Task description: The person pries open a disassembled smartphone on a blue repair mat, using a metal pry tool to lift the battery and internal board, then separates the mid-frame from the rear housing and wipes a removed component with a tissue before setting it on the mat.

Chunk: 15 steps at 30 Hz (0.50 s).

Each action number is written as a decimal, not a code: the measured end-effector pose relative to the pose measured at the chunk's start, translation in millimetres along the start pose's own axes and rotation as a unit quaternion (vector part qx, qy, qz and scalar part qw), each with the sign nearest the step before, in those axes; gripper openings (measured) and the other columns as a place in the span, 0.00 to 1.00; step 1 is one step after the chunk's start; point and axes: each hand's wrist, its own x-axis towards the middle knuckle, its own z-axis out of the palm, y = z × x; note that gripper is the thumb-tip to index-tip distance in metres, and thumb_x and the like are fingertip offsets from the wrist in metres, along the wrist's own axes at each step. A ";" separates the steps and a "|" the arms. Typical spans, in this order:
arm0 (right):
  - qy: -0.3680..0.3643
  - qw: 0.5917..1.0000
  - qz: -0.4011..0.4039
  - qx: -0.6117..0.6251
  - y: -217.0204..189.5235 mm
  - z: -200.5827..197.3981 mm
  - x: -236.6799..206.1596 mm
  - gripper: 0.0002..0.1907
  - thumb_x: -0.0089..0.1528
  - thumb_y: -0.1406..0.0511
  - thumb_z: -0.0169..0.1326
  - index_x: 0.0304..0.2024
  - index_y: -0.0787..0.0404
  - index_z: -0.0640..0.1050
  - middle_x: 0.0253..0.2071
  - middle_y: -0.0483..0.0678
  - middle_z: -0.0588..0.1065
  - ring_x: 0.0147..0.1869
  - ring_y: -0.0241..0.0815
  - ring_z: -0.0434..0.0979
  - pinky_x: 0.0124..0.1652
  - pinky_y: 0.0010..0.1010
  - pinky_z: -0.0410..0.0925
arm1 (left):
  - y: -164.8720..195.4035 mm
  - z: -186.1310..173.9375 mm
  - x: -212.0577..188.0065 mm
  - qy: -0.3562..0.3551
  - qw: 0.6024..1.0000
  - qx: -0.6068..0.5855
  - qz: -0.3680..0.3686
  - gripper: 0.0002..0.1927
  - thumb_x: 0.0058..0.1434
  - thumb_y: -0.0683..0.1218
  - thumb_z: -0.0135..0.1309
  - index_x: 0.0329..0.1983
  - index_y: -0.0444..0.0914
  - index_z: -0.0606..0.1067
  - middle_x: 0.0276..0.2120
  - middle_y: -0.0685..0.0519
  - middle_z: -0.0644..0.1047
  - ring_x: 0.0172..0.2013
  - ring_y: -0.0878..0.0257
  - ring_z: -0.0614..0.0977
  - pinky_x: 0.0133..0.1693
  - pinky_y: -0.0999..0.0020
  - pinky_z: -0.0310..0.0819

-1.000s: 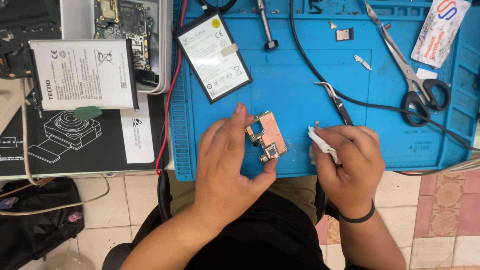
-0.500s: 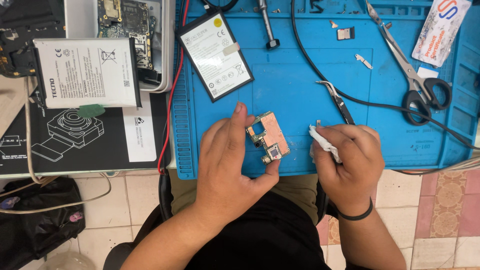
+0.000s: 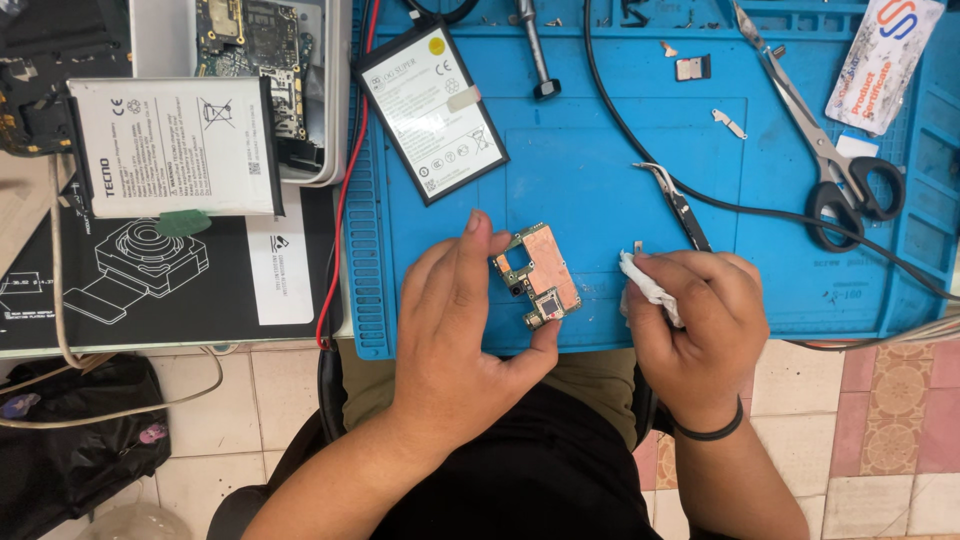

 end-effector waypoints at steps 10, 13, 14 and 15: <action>0.003 1.000 -0.002 0.002 -1.0 2.5 1.0 0.14 0.61 0.73 0.67 0.48 0.58 0.81 0.43 0.46 0.77 0.47 0.44 0.75 0.46 0.30 0.67 | -2.7 -5.9 -0.2 0.016 0.999 -0.037 0.003 0.57 0.54 0.44 0.72 0.78 0.34 0.47 0.59 0.45 0.75 0.60 0.49 0.77 0.64 0.55 0.71; 0.008 1.000 -0.004 0.003 -1.8 3.8 2.1 0.14 0.61 0.73 0.67 0.47 0.58 0.82 0.44 0.46 0.77 0.46 0.44 0.74 0.45 0.31 0.67 | -6.5 -7.8 -3.0 0.011 0.996 -0.086 -0.015 0.58 0.55 0.44 0.73 0.79 0.35 0.47 0.59 0.44 0.76 0.56 0.53 0.78 0.58 0.64 0.75; 0.011 1.000 -0.004 0.004 -2.2 4.1 2.6 0.14 0.60 0.74 0.67 0.47 0.58 0.82 0.45 0.45 0.77 0.46 0.44 0.74 0.45 0.31 0.67 | -8.2 -8.9 -4.9 0.006 0.994 -0.106 -0.023 0.59 0.55 0.44 0.73 0.79 0.35 0.46 0.59 0.44 0.75 0.57 0.54 0.79 0.59 0.64 0.75; 0.010 1.000 -0.006 0.000 -2.5 4.0 3.2 0.14 0.60 0.73 0.67 0.47 0.58 0.82 0.44 0.45 0.77 0.46 0.44 0.75 0.45 0.31 0.67 | -9.9 -10.0 -6.9 0.000 0.992 -0.125 -0.030 0.60 0.54 0.44 0.74 0.80 0.36 0.45 0.60 0.43 0.75 0.57 0.55 0.79 0.59 0.64 0.76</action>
